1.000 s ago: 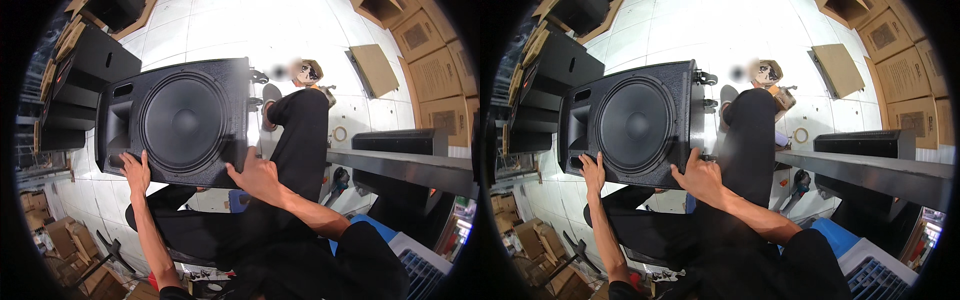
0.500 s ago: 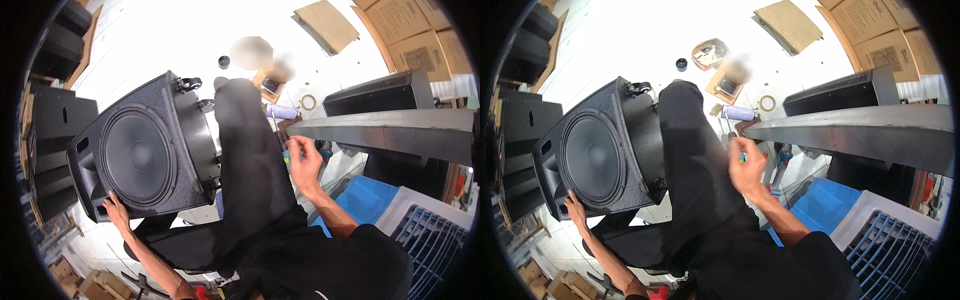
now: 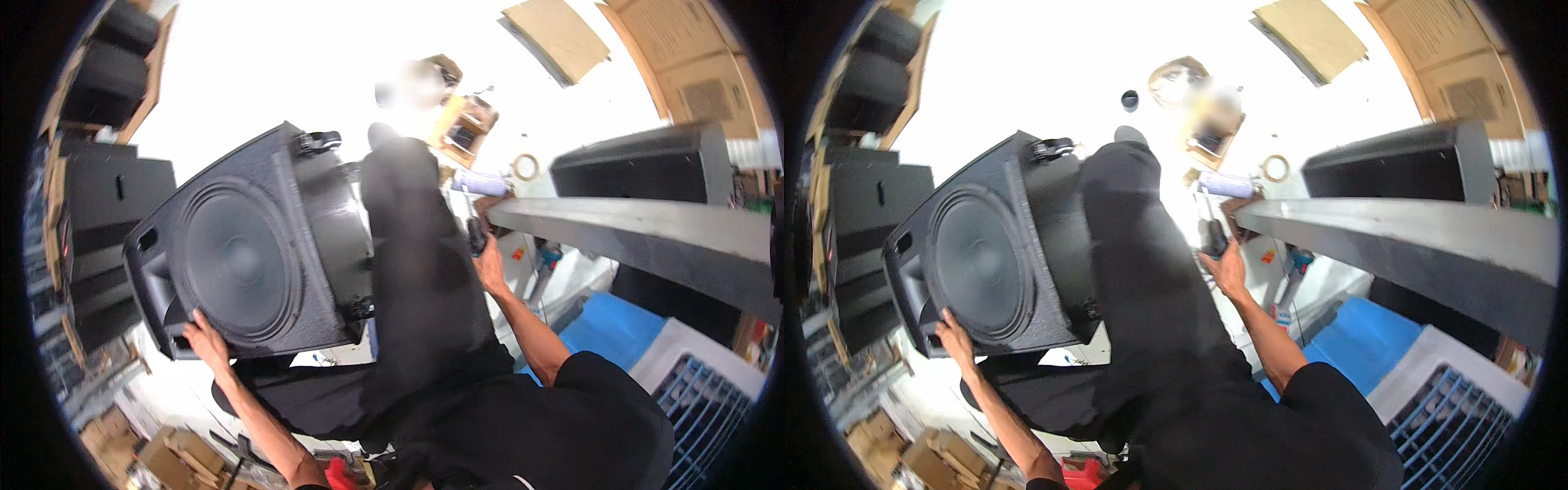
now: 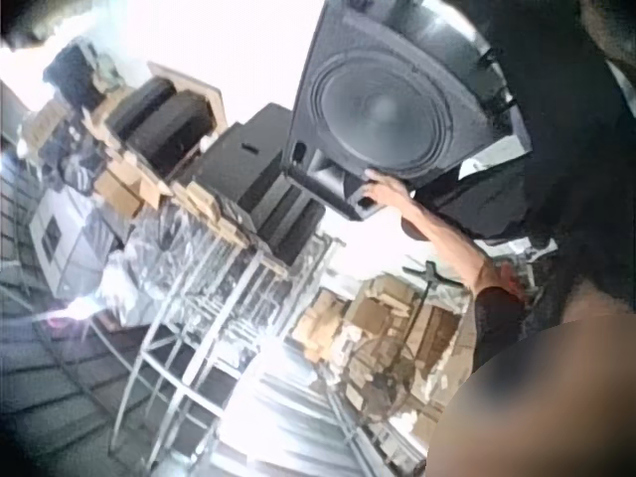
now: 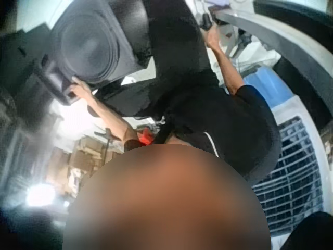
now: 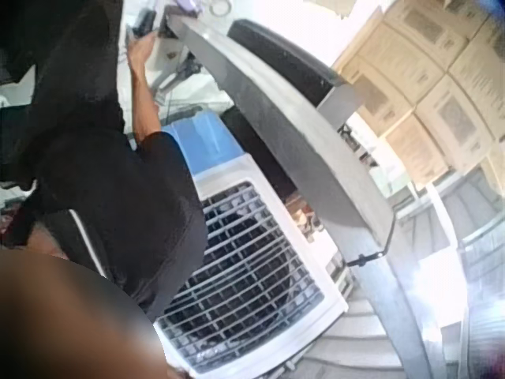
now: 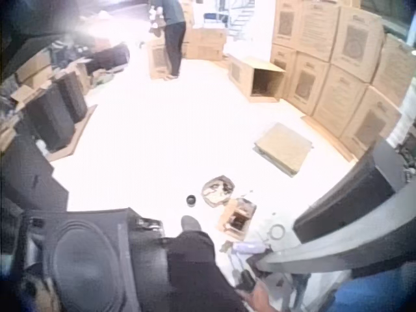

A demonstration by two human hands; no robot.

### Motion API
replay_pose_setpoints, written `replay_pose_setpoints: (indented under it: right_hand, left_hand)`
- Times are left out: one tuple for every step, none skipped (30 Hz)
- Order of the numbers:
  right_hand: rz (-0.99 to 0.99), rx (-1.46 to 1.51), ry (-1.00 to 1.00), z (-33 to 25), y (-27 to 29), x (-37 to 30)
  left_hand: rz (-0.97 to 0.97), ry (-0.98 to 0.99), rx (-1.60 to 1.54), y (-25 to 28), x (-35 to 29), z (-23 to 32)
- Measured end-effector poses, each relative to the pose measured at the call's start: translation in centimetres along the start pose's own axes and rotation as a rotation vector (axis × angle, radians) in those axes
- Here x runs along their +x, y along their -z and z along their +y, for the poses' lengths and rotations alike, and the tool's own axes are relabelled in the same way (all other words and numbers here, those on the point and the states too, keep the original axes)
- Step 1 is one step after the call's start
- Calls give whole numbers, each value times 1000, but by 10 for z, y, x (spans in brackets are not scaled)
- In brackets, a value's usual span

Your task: The person removes the front grille of a large black speaker, then uses a cordless drill to fasten screws around the speaker cone. The person retrieves a drill bit from a drawer and continues securing the speaker components.

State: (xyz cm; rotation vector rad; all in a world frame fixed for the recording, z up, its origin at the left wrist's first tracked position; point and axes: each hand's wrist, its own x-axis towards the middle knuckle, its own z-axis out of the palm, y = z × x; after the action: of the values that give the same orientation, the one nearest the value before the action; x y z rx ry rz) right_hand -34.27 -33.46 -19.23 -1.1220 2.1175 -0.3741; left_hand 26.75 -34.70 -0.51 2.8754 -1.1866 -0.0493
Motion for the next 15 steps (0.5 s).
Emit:
replay_pose_setpoints:
  right_hand:
    - [-16,-42,-75,1,-5,2]
    - [-47,-55,-168,2,-8,6]
    - [-14,-175,-145,3,-11,7]
    - [-11,-235,-137,4,-9,8]
    - [48,-196,-74,4,-5,5]
    - [62,-197,-64,1,3,3]
    - [75,-205,-82,-5,13,-1]
    - [65,-201,-60,-14,27,-8]
    - [54,-200,-41,-24,46,-19]
    - [52,-192,-25,-39,66,-31]
    - [91,-248,9,-58,86,-43]
    - [95,-244,46,-78,109,-57]
    - [96,-242,85,-101,133,-72]
    - [119,-220,149,-125,155,-87]
    - [143,-194,229,-150,177,-101]
  left_hand:
    - [29,-13,1,2,-3,4]
    - [35,-1,18,4,-6,7]
    - [46,-2,36,5,-8,12]
    - [46,14,30,8,-13,15]
    - [77,-6,22,10,-18,19]
    - [79,-4,36,13,-20,25]
    - [136,-7,52,16,-26,32]
    - [199,-57,20,22,-32,39]
    - [238,-77,2,29,-41,47]
    - [331,-108,-149,36,-50,60]
    - [387,-228,-265,45,-58,76]
    - [392,-284,-368,55,-69,92]
    - [371,-297,-475,67,-82,109]
    - [368,-408,-552,77,-97,128]
    - [341,-477,-635,88,-113,147]
